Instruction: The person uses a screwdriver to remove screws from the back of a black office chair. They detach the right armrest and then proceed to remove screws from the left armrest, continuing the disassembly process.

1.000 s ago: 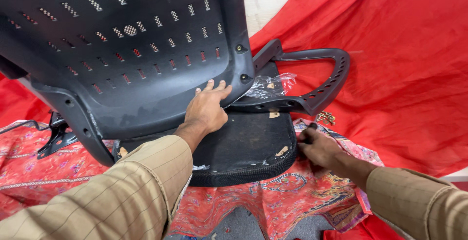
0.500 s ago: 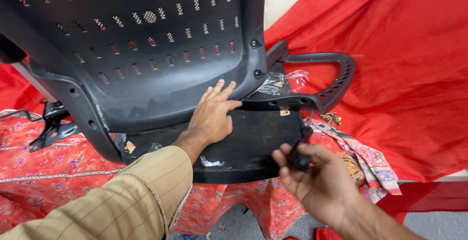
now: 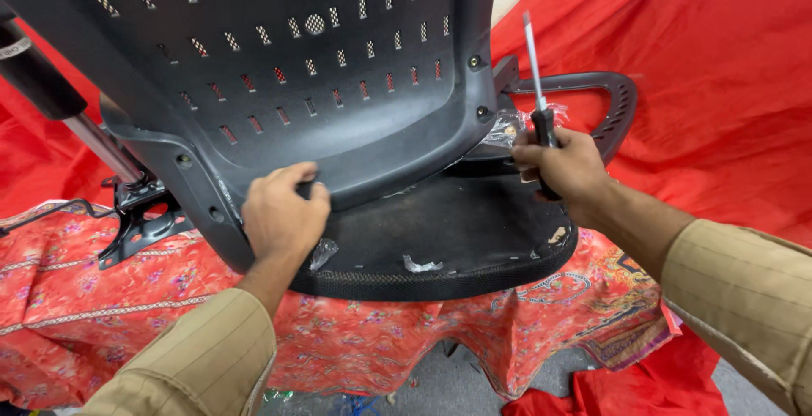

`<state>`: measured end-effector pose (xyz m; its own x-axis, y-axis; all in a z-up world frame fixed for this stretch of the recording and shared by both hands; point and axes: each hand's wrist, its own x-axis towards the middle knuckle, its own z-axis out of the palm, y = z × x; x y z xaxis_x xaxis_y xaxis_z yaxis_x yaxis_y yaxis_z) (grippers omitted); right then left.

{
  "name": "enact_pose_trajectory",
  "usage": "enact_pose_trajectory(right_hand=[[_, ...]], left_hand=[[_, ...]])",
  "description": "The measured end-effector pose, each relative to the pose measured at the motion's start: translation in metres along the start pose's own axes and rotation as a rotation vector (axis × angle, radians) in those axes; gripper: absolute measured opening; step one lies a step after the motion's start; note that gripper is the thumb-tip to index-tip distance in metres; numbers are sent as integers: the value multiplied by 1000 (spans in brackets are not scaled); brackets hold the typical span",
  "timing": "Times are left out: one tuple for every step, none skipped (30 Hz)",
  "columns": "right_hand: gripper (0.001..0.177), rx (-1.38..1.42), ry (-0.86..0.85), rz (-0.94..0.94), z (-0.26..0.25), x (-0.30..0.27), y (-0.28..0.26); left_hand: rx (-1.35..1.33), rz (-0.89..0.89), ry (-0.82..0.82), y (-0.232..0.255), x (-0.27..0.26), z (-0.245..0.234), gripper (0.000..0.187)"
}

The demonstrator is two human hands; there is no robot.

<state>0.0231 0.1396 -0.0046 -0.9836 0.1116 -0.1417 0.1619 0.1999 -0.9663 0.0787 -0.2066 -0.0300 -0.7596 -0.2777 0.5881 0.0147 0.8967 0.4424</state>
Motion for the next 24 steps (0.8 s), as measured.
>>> enact_pose_trajectory(right_hand=[[16, -75, 16, -51, -2, 8, 5], [20, -168, 18, -124, -4, 16, 10], [25, -260, 21, -199, -7, 22, 16], [30, -350, 28, -276, -10, 28, 21], [33, -382, 20, -253, -11, 35, 25], [35, -411, 14, -224, -10, 42, 29], [38, -440, 8, -194, -10, 47, 33], [40, -561, 35, -365, -9, 50, 36], [42, -677, 61, -538, -9, 53, 38], [45, -793, 97, -706, -13, 55, 38], [46, -844, 78, -634, -16, 57, 38], [47, -892, 56, -560, -16, 59, 37], [48, -939, 35, -486, -16, 60, 36], [52, -1008, 32, -508, -18, 62, 31], [56, -1077, 30, -531, -19, 64, 26], [60, -1145, 38, -542, -23, 65, 22], [59, -1151, 4, -586, -25, 66, 18], [59, -1162, -31, -633, -28, 68, 14], [58, -1172, -66, -679, -30, 69, 11], [57, -1194, -88, -637, -30, 69, 10], [55, -1217, -110, -596, -30, 71, 10], [53, -1236, -125, -552, -31, 72, 11], [52, -1248, -129, -557, -33, 74, 12], [50, -1256, -130, -565, -33, 77, 13]], left_hand=[[32, -40, -7, -2, 3, -1, 28], [70, -88, -6, -6, 4, -3, 29], [107, -137, -5, -9, 5, -5, 30], [112, -151, 14, -8, 4, -5, 30], [118, -165, 34, -6, 2, -4, 31], [126, -175, 47, -3, 3, -4, 31], [129, -111, 34, 1, 4, -2, 33], [132, -56, 22, 7, 2, 1, 35], [136, -1, 9, 14, 0, 3, 36], [124, 109, -40, 25, -1, 8, 49], [112, 219, -89, 38, -1, 13, 61], [176, 242, -169, 52, -1, 20, 71], [240, 265, -249, 67, 2, 28, 81], [304, 280, -328, 80, 4, 35, 92], [362, 242, -381, 91, 6, 41, 98], [415, 215, -438, 103, 9, 50, 105], [468, 189, -494, 112, 12, 56, 112], [474, 183, -480, 119, 13, 61, 109], [479, 176, -467, 123, 14, 66, 107], [487, 169, -456, 126, 15, 70, 105], [525, 201, -410, 126, 15, 74, 102], [563, 239, -360, 124, 17, 77, 100], [600, 277, -309, 123, 16, 82, 99], [590, 291, -316, 121, 16, 85, 98]])
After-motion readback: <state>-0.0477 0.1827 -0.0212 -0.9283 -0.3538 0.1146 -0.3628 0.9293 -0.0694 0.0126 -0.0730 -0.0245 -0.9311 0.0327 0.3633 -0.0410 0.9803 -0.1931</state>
